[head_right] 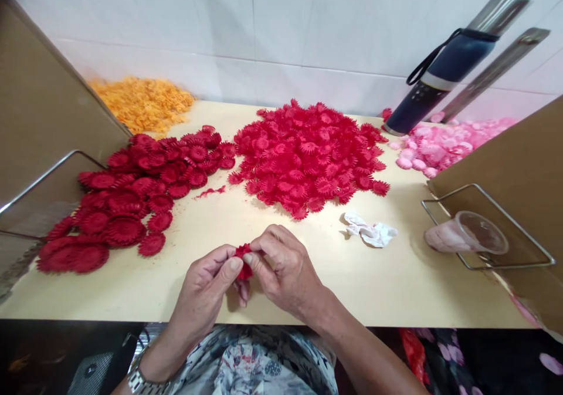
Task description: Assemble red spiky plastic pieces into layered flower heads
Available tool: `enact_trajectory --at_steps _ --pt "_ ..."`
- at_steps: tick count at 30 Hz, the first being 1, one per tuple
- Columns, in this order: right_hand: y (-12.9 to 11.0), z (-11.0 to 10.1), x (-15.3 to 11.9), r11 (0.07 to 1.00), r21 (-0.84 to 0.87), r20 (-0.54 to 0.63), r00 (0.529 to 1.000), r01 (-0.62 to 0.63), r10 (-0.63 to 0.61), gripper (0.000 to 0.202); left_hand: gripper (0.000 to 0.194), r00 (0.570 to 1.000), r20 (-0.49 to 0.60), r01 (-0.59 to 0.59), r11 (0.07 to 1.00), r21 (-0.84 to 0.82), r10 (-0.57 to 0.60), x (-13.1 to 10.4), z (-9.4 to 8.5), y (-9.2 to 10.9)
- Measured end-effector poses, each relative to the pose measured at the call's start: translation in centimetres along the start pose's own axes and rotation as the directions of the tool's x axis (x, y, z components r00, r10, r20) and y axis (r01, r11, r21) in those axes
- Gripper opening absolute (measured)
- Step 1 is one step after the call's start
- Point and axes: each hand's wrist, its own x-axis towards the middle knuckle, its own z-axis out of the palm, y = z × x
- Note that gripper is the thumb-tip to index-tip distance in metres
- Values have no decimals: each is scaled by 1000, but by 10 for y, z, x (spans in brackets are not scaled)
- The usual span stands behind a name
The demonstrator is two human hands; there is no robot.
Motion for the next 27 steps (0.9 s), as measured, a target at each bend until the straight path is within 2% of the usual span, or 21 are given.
enact_trajectory --at_steps 3,7,9,11,13,15,16,18,19,21,22,24,27 --pt "-3 -1 0 991 92 -14 995 -97 99 12 20 1000 30 13 997 -76 -11 -1 -2 1" --pt "-4 2 9 963 152 -114 964 -221 239 17 21 997 -72 -1 987 -162 -11 1 -1 6" --pt "4 -2 23 964 154 -186 951 -219 246 17 22 994 -109 3 985 -174 -22 1 -1 9" --pt "18 -14 42 980 70 -334 922 -185 198 17 23 988 -144 20 983 -184 -47 1 -2 12" --pt "35 -30 63 957 -196 -479 873 -213 96 16 22 986 -147 53 980 -192 -82 1 -2 13" --pt "44 -44 77 861 -469 -404 915 -197 -11 11 21 985 -127 86 975 -207 -114 1 -2 14" --pt "43 -49 81 815 -551 -368 928 -177 -47 8 20 984 -125 96 971 -219 -125 1 -2 15" --pt "33 -49 77 809 -579 -299 950 -103 -93 11 20 978 -152 102 966 -237 -141 3 -2 15" --pt "24 -45 71 845 -533 -256 960 -40 -115 13 20 975 -167 101 966 -237 -143 4 -2 16" --pt "6 -31 55 931 -342 -50 987 125 -151 13 21 976 -177 87 970 -225 -128 5 -1 16" --pt "-1 -23 46 945 -284 39 987 162 -157 17 22 979 -167 77 972 -221 -115 5 -1 17" --pt "-7 -8 33 962 -216 150 979 169 -138 16 24 988 -129 51 974 -222 -81 3 0 17" --pt "-4 2 25 991 -79 176 980 109 -94 11 21 996 -79 26 978 -207 -43 0 0 14"
